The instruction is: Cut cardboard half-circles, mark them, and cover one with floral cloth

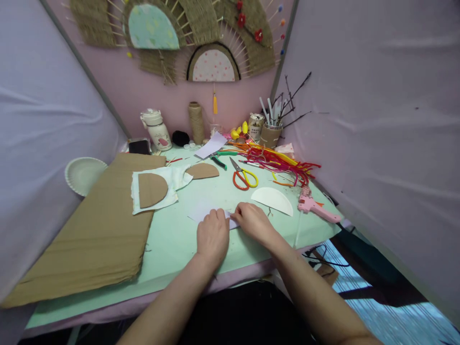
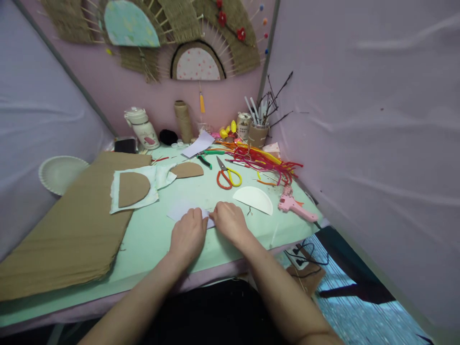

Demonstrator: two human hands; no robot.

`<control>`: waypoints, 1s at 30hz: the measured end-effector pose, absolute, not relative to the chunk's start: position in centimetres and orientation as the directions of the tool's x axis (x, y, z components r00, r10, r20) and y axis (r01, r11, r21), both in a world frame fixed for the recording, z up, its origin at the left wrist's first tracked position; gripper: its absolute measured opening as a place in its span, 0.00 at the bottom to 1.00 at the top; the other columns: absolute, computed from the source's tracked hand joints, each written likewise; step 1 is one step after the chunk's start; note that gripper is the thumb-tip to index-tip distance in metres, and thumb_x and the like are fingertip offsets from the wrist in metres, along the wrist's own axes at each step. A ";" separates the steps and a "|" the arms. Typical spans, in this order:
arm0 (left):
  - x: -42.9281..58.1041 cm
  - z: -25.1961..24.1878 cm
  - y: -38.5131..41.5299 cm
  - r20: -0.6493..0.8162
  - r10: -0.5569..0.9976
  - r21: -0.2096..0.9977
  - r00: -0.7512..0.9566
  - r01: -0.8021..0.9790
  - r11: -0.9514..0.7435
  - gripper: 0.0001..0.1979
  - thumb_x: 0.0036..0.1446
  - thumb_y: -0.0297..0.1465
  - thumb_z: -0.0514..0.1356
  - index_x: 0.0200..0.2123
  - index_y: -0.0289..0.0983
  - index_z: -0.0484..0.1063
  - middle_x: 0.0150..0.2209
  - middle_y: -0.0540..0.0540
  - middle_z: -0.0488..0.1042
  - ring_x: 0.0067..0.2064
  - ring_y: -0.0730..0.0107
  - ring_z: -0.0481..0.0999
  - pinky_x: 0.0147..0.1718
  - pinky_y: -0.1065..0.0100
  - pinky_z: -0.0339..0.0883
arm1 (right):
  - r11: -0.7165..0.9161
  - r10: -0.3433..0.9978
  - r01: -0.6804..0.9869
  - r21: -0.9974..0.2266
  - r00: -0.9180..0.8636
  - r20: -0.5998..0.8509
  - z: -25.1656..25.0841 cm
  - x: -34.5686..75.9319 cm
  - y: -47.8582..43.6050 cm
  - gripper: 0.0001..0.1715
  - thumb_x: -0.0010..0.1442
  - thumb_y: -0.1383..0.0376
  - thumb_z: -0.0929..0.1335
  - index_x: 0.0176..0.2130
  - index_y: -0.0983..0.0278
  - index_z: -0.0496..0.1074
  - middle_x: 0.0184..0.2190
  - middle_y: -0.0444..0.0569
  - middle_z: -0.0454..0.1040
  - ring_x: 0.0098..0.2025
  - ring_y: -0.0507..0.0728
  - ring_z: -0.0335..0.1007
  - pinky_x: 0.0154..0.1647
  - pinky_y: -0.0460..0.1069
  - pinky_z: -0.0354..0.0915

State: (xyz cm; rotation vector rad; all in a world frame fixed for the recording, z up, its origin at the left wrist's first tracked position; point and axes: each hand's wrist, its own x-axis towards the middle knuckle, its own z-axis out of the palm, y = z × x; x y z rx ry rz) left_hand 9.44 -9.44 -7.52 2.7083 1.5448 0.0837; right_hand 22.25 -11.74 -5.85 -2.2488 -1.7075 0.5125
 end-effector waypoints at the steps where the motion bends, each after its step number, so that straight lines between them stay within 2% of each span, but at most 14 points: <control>1: 9.4 -7.7 -9.4 0.053 0.861 0.056 0.506 0.859 -0.509 0.08 0.65 0.32 0.50 0.40 0.34 0.66 0.38 0.40 0.71 0.41 0.55 0.73 0.35 0.61 0.65 | -0.263 0.965 0.860 -0.438 0.246 -0.096 -6.0 22.2 -11.8 0.10 0.62 0.63 0.66 0.31 0.64 0.72 0.33 0.52 0.78 0.37 0.57 0.72 0.34 0.48 0.55; 3: 9.0 -8.1 -9.3 0.109 0.855 0.104 0.507 0.850 -0.517 0.07 0.65 0.32 0.51 0.39 0.35 0.66 0.36 0.40 0.71 0.39 0.55 0.73 0.35 0.60 0.64 | -0.243 0.967 0.837 -0.490 0.246 -0.058 -6.3 22.2 -12.0 0.08 0.62 0.64 0.66 0.31 0.64 0.71 0.31 0.51 0.77 0.35 0.57 0.71 0.34 0.48 0.55; 5: 8.4 -8.3 -9.2 0.244 0.831 0.232 0.500 0.802 -0.550 0.06 0.64 0.32 0.52 0.37 0.36 0.65 0.36 0.41 0.70 0.39 0.56 0.71 0.37 0.59 0.64 | -0.211 0.966 0.786 -0.582 0.258 -0.002 -6.3 22.3 -12.1 0.07 0.61 0.66 0.66 0.30 0.63 0.69 0.29 0.49 0.75 0.33 0.56 0.69 0.34 0.48 0.55; 8: 7.4 -8.1 -9.4 0.514 0.797 0.556 0.317 0.585 -0.591 0.07 0.60 0.33 0.58 0.39 0.37 0.64 0.38 0.43 0.68 0.42 0.60 0.69 0.43 0.60 0.63 | -0.086 0.927 0.611 -0.787 0.338 0.160 -5.6 22.8 -12.0 0.08 0.61 0.65 0.65 0.28 0.62 0.66 0.26 0.44 0.71 0.30 0.54 0.65 0.34 0.47 0.56; 9: 7.2 -7.9 -9.5 0.533 0.820 0.677 0.208 0.476 -0.561 0.10 0.57 0.33 0.61 0.39 0.38 0.63 0.39 0.44 0.67 0.42 0.62 0.68 0.44 0.61 0.63 | -0.020 0.901 0.538 -0.843 0.375 0.218 -5.2 22.9 -12.0 0.09 0.60 0.63 0.65 0.28 0.62 0.65 0.26 0.44 0.70 0.29 0.53 0.64 0.33 0.47 0.57; 10: 7.1 -7.6 -9.6 0.488 0.865 0.798 0.114 0.344 -0.495 0.13 0.54 0.33 0.64 0.40 0.38 0.64 0.39 0.46 0.67 0.42 0.64 0.68 0.43 0.62 0.63 | 0.048 0.874 0.470 -0.881 0.408 0.265 -4.7 22.9 -12.0 0.10 0.60 0.62 0.65 0.28 0.62 0.65 0.26 0.43 0.69 0.29 0.53 0.63 0.33 0.47 0.57; 12: 7.3 -6.9 -9.7 0.234 0.970 0.972 0.060 0.009 -0.235 0.17 0.50 0.34 0.67 0.40 0.39 0.65 0.39 0.48 0.68 0.41 0.67 0.69 0.41 0.66 0.63 | 0.154 0.835 0.373 -0.915 0.446 0.322 -3.9 22.6 -11.8 0.10 0.59 0.61 0.65 0.28 0.62 0.65 0.25 0.42 0.68 0.29 0.52 0.62 0.32 0.47 0.57; 13: 7.7 -6.5 -9.7 0.082 0.990 0.984 0.115 -0.165 -0.062 0.18 0.48 0.34 0.68 0.41 0.39 0.67 0.39 0.48 0.70 0.41 0.68 0.70 0.40 0.67 0.64 | 0.187 0.828 0.346 -0.919 0.448 0.337 -3.6 22.3 -11.7 0.10 0.59 0.61 0.65 0.28 0.62 0.65 0.25 0.42 0.67 0.29 0.52 0.61 0.32 0.46 0.57; 14: 8.1 -6.1 -9.6 -0.040 0.980 0.944 0.193 -0.314 0.101 0.19 0.47 0.34 0.69 0.41 0.38 0.68 0.40 0.47 0.72 0.42 0.68 0.72 0.40 0.67 0.64 | 0.209 0.830 0.327 -0.922 0.440 0.344 -3.4 21.9 -11.6 0.09 0.59 0.62 0.65 0.28 0.62 0.65 0.25 0.42 0.67 0.29 0.52 0.61 0.32 0.46 0.58; 16: 9.0 -5.4 -9.1 -0.158 0.941 0.805 0.299 -0.513 0.298 0.19 0.45 0.32 0.70 0.41 0.36 0.72 0.40 0.46 0.74 0.43 0.69 0.73 0.42 0.67 0.65 | 0.234 0.842 0.305 -0.923 0.411 0.350 -3.4 21.0 -11.2 0.09 0.59 0.62 0.65 0.28 0.62 0.65 0.25 0.42 0.67 0.29 0.52 0.61 0.33 0.46 0.58; 18: 9.7 -4.9 -8.5 -0.183 0.941 0.720 0.284 -0.613 0.325 0.16 0.43 0.29 0.71 0.38 0.34 0.74 0.38 0.46 0.76 0.42 0.70 0.74 0.44 0.68 0.66 | 0.247 0.853 0.296 -0.923 0.385 0.352 -3.9 20.2 -10.6 0.09 0.59 0.62 0.66 0.28 0.62 0.65 0.26 0.42 0.68 0.29 0.52 0.62 0.33 0.47 0.59; 22: 10.0 -5.1 -7.2 -0.228 0.954 0.639 0.196 -0.709 0.299 0.09 0.47 0.24 0.69 0.33 0.32 0.75 0.33 0.47 0.77 0.38 0.72 0.76 0.43 0.69 0.69 | 0.264 0.871 0.219 -0.940 0.365 0.329 -5.2 19.5 -9.2 0.10 0.60 0.60 0.66 0.29 0.62 0.66 0.26 0.42 0.68 0.30 0.52 0.63 0.33 0.47 0.59; 26: 9.5 -5.6 -6.2 -0.297 0.938 0.538 0.180 -0.780 0.320 0.05 0.52 0.20 0.64 0.34 0.33 0.74 0.31 0.48 0.77 0.34 0.75 0.77 0.38 0.72 0.71 | 0.209 0.914 0.041 -0.977 0.348 0.210 -6.2 19.5 -8.5 0.11 0.54 0.58 0.70 0.31 0.63 0.69 0.28 0.44 0.71 0.31 0.53 0.65 0.34 0.48 0.62; 30: 9.2 -5.7 -5.9 -0.311 0.925 0.477 0.217 -0.807 0.350 0.05 0.58 0.19 0.59 0.35 0.32 0.73 0.32 0.46 0.78 0.34 0.72 0.78 0.37 0.69 0.74 | 0.148 0.937 -0.053 -0.988 0.327 0.123 -6.6 19.4 -8.6 0.12 0.50 0.58 0.72 0.31 0.64 0.72 0.27 0.45 0.73 0.29 0.53 0.66 0.33 0.48 0.62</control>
